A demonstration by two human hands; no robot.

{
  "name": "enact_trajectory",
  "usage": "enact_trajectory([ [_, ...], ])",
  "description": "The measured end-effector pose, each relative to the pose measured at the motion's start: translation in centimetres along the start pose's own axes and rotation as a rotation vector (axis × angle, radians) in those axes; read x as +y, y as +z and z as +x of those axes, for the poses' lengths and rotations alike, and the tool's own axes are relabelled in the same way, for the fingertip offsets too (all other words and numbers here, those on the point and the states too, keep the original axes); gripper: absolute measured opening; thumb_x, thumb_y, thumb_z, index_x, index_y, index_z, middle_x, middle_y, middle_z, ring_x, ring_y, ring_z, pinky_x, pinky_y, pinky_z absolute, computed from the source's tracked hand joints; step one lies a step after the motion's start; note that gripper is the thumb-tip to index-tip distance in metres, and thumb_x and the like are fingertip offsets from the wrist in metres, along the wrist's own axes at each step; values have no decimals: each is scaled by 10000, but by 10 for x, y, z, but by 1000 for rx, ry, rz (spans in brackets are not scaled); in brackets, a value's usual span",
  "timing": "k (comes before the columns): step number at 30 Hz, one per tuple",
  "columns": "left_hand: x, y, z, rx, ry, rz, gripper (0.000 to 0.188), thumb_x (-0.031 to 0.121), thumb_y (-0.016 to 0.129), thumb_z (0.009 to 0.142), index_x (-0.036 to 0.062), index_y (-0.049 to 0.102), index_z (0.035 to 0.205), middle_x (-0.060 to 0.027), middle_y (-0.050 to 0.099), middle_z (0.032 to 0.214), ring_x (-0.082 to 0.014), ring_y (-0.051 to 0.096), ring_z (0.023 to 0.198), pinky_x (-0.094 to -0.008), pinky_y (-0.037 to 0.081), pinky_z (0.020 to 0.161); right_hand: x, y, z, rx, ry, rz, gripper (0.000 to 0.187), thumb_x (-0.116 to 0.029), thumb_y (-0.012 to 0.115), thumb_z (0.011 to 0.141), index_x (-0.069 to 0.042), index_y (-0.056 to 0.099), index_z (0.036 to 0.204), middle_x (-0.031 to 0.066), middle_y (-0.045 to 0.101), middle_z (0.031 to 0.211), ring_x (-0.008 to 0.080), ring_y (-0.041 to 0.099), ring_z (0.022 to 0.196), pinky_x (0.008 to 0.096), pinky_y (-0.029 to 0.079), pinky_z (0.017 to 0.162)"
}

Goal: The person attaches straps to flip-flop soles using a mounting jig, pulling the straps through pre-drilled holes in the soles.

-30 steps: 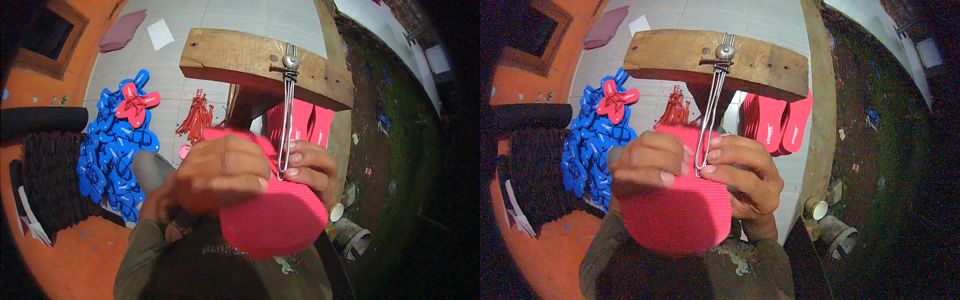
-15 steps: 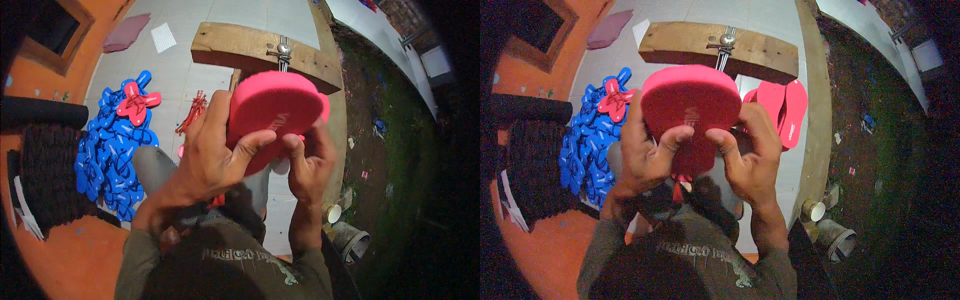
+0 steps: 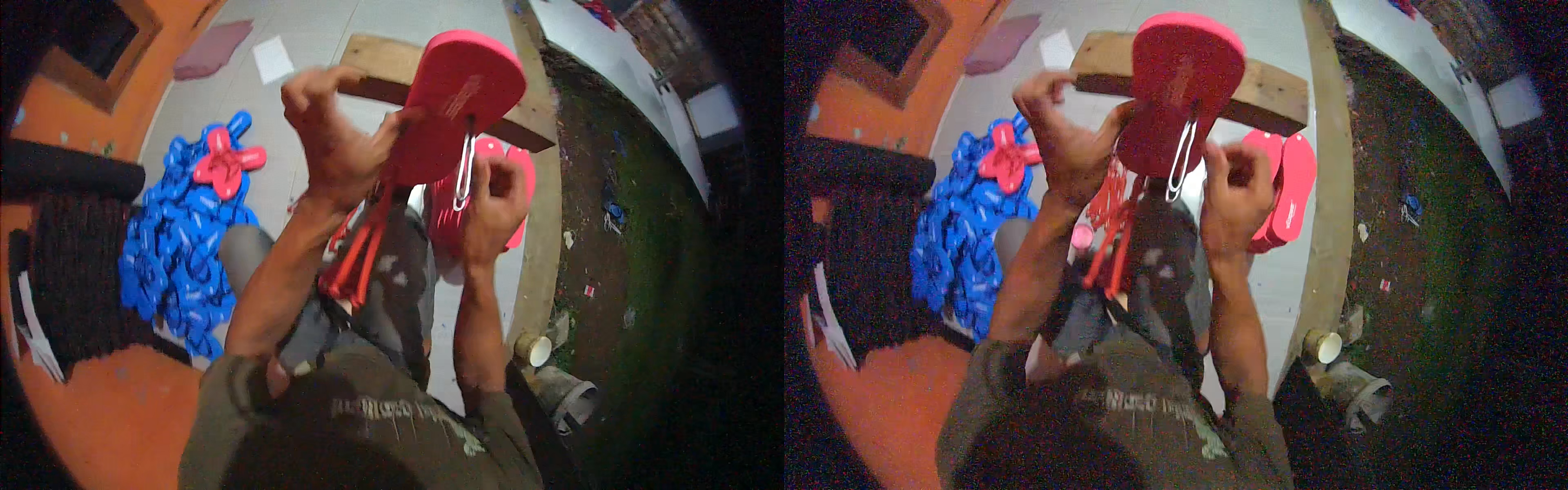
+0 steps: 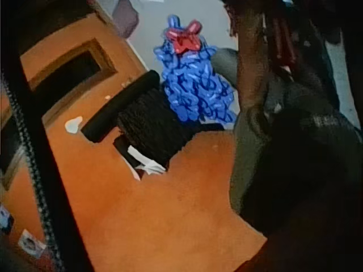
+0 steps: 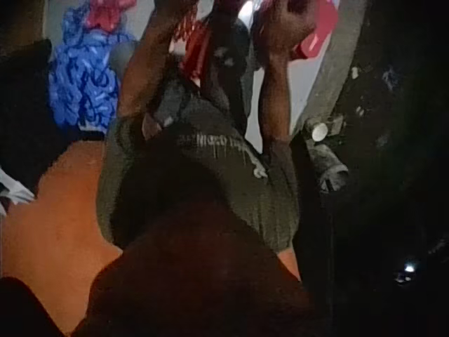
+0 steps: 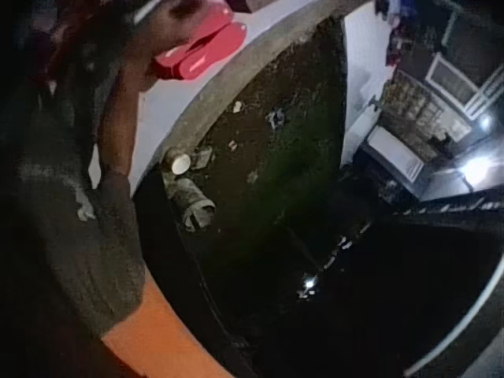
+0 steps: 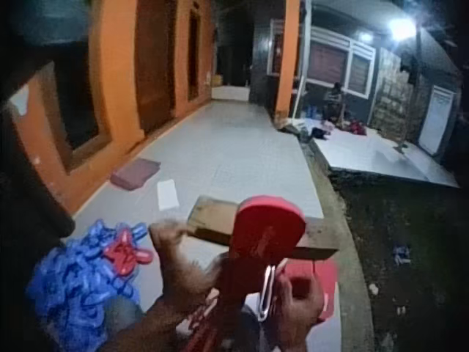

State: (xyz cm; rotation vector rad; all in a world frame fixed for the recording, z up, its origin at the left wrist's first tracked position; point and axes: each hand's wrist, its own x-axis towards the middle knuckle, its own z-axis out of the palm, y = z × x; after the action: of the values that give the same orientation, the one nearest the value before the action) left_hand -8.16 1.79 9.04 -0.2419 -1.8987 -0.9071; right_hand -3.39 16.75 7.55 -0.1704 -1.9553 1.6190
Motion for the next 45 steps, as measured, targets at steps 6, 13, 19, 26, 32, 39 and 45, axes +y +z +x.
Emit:
enact_trajectory([
  [6,-18,-32,-107,-610,-687,-540,261,244,640,775,19,546,869,-54,543,760,-128,516,684,-270,415,609,45,2,-108,-421,173,-157,237,-162,660,739,-5,592,904,154,612,823,264,600,760,320,457,672],
  [13,-19,-49,-133,-943,-912,-814,246,230,549,850,5,541,949,-10,550,730,-76,521,667,-233,424,597,56,-12,-117,-538,539,76,304,-284,545,840,12,612,863,75,571,613,112,513,562,260,407,531],
  [19,-20,-109,-127,-1134,-455,-285,178,184,507,864,7,512,881,-14,542,624,-83,518,552,-234,429,525,11,-78,-133,-743,282,-344,233,-128,568,809,-9,573,1009,108,600,712,194,572,595,312,451,577],
  [26,-47,-138,-73,-494,-1068,-820,169,182,522,836,19,527,881,-16,488,651,-119,441,556,-259,370,539,-27,-102,-101,-562,126,-398,194,-55,526,822,23,514,999,110,583,742,181,587,696,297,457,565],
  [32,-25,-63,-27,-169,-964,-1358,144,156,459,866,36,464,786,-12,430,716,-131,409,655,-300,345,676,6,-84,-81,42,195,261,165,-104,519,854,21,543,958,67,563,701,103,509,562,217,429,514],
  [39,23,17,40,-164,-91,-477,329,326,445,888,32,476,1031,-143,531,931,-255,517,831,-343,402,731,-9,-40,-9,-48,510,1094,215,-140,534,851,29,543,982,86,582,805,95,522,633,263,511,641],
  [45,37,28,52,-241,0,-368,417,375,403,892,-7,520,1011,-213,561,867,-321,547,800,-377,424,715,-22,-13,7,-229,50,60,189,-128,590,803,1,606,939,61,610,783,104,569,648,253,477,573],
])
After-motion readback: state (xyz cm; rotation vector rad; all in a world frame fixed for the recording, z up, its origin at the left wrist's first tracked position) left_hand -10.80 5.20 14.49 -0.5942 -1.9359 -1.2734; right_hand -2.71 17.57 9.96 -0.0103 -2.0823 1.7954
